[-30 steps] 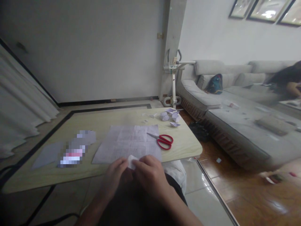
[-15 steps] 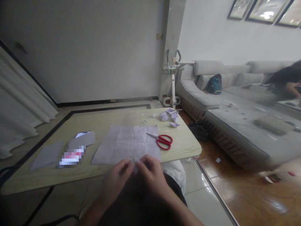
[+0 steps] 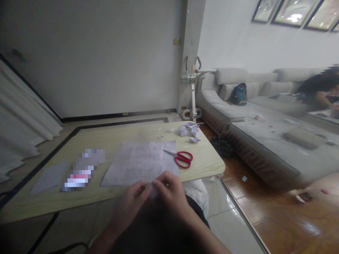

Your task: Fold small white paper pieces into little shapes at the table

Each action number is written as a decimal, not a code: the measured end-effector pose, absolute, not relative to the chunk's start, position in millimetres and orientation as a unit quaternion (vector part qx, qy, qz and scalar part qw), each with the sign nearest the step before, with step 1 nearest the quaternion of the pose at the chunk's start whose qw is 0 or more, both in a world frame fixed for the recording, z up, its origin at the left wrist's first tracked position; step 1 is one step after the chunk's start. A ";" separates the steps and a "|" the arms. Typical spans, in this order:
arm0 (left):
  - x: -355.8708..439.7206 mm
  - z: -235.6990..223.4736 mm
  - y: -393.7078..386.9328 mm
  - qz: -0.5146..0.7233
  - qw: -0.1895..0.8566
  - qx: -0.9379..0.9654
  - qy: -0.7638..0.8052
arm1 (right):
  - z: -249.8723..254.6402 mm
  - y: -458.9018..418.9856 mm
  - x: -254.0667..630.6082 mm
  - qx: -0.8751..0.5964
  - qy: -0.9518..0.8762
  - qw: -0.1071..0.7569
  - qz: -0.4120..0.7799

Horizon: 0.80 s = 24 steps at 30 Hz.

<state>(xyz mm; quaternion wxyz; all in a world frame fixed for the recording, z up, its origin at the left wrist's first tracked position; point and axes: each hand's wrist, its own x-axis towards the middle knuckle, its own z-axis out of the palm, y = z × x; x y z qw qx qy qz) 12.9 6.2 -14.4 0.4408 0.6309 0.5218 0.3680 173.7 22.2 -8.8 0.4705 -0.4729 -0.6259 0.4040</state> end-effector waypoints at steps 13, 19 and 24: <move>15.3 -8.6 5.7 0.384 0.442 0.605 0.539 | -4.5 21.3 176.0 -0.477 -0.620 0.443 0.438; 18.2 -5.4 2.9 0.375 0.490 0.588 0.524 | -7.9 20.2 176.8 -0.443 -0.571 0.442 0.532; 19.7 -3.2 1.6 0.376 0.501 0.584 0.516 | -11.1 19.7 174.3 -0.420 -0.556 0.449 0.559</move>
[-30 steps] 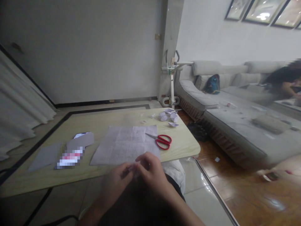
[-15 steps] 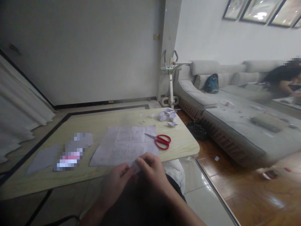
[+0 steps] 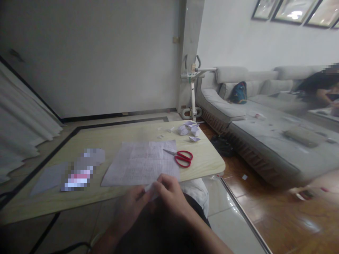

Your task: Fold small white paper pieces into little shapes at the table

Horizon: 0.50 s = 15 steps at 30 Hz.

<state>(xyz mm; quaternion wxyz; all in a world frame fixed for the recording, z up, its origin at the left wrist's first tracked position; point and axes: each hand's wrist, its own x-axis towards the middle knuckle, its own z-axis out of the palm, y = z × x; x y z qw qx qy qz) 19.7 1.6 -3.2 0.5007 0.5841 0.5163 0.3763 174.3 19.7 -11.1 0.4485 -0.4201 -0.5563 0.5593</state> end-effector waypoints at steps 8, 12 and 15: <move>17.8 -8.5 -1.2 0.384 0.491 0.604 0.497 | -6.0 15.3 177.1 -0.415 -0.544 0.437 0.584; 15.4 -13.1 0.8 0.411 0.441 0.607 0.518 | -4.0 15.4 176.8 -0.424 -0.585 0.418 0.551; 12.6 -18.6 3.6 0.428 0.423 0.605 0.521 | -1.9 14.2 177.3 -0.421 -0.596 0.393 0.560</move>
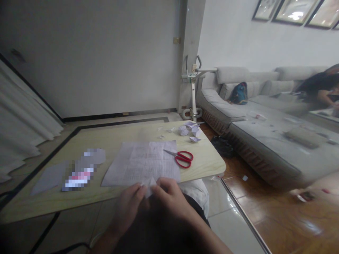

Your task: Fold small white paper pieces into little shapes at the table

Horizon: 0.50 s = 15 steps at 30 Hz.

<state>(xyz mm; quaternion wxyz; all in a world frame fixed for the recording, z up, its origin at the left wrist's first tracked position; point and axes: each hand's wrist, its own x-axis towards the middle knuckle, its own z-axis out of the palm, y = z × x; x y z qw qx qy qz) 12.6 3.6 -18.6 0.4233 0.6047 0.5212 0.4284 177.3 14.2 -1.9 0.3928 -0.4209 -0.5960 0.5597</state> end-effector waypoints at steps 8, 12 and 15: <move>13.1 -16.0 4.5 0.412 0.436 0.601 0.528 | -5.8 9.2 180.4 -0.457 -0.533 0.389 0.596; 13.6 -13.8 4.4 0.426 0.420 0.592 0.541 | -11.9 8.6 177.7 -0.466 -0.550 0.381 0.579; 13.0 -14.0 5.9 0.421 0.429 0.599 0.529 | -12.1 10.1 176.6 -0.429 -0.552 0.373 0.610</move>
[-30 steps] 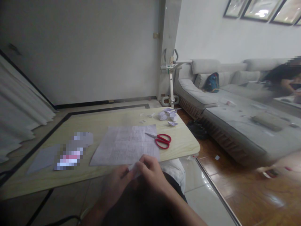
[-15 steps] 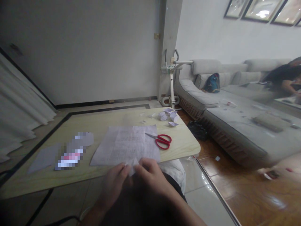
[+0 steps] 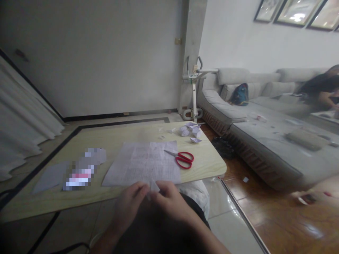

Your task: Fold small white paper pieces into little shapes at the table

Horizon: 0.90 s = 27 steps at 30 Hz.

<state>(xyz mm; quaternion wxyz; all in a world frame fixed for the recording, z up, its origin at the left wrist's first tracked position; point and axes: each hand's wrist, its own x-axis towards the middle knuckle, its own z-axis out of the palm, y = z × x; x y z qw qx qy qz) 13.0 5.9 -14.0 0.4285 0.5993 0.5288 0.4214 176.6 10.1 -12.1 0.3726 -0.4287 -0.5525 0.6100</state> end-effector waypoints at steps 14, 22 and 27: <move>13.8 -14.4 11.7 0.491 0.393 0.574 0.525 | -12.3 12.4 174.8 -0.410 -0.605 0.336 0.595; 15.6 -14.5 11.0 0.496 0.347 0.588 0.537 | -12.1 13.7 172.7 -0.427 -0.600 0.347 0.581; 12.7 -17.4 14.7 0.484 0.401 0.547 0.553 | -13.1 13.0 171.7 -0.422 -0.609 0.355 0.570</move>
